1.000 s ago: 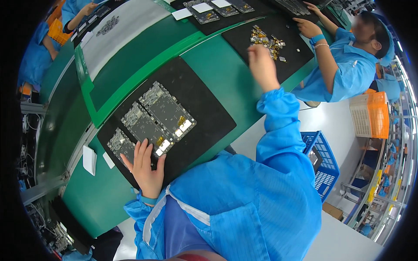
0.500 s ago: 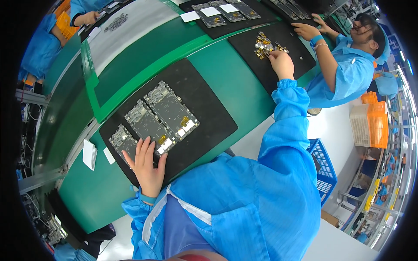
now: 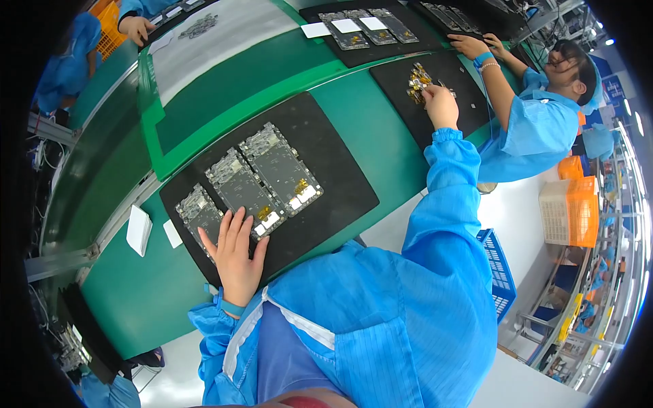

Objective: The person assembles electronic components onto circuit boards by hand, taking components from containers and attaching them to the boards on a production line. A hand tool is used to secure the components.

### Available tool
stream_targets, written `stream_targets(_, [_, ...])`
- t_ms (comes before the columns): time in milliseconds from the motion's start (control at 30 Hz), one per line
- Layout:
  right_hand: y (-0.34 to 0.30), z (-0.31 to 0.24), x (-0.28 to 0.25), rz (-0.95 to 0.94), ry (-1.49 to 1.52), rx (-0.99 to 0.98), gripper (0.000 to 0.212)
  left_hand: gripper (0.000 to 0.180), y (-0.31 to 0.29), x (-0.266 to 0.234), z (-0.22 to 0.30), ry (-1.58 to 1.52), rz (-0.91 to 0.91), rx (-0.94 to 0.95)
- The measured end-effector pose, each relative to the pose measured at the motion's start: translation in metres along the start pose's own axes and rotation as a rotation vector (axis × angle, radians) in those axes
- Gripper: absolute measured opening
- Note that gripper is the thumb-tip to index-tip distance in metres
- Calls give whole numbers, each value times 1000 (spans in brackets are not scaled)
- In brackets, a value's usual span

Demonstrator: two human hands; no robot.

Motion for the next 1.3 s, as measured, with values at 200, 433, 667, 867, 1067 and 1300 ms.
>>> stream_targets(200, [1, -5, -12, 179, 19, -3, 19, 32, -4, -4, -1, -27, 34, 12])
stream_targets(433, [11, 12, -19, 248, 292, 53, 25, 25, -11, -14, -7, -63, 80, 25])
stream_targets(667, [-8, -32, -40, 328, 274, -14, 29, 24, -16, -32, -18, -118, 151, 11])
stream_targets(867, [-109, -230, -48, -342, 1095, -333, 14, 34, -7, -41, -30, -674, 165, -37])
stream_targets(1067, [-223, -348, -30, -864, 1028, -508, 14, 45, 7, -12, -42, -1609, 74, -294])
stream_targets(1300, [-234, -373, -9, -1238, 1000, -479, 13, 24, -14, -14, -82, -1529, 177, -455])
Point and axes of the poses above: each hand's wrist, its own y-axis towards the middle knuckle, its own x-axis out of the palm, z = x × y, the point moved 5 cm from there along y, towards the middle knuckle, and after that the axes turned 2 degrees about -z, right-handed, at the moved point
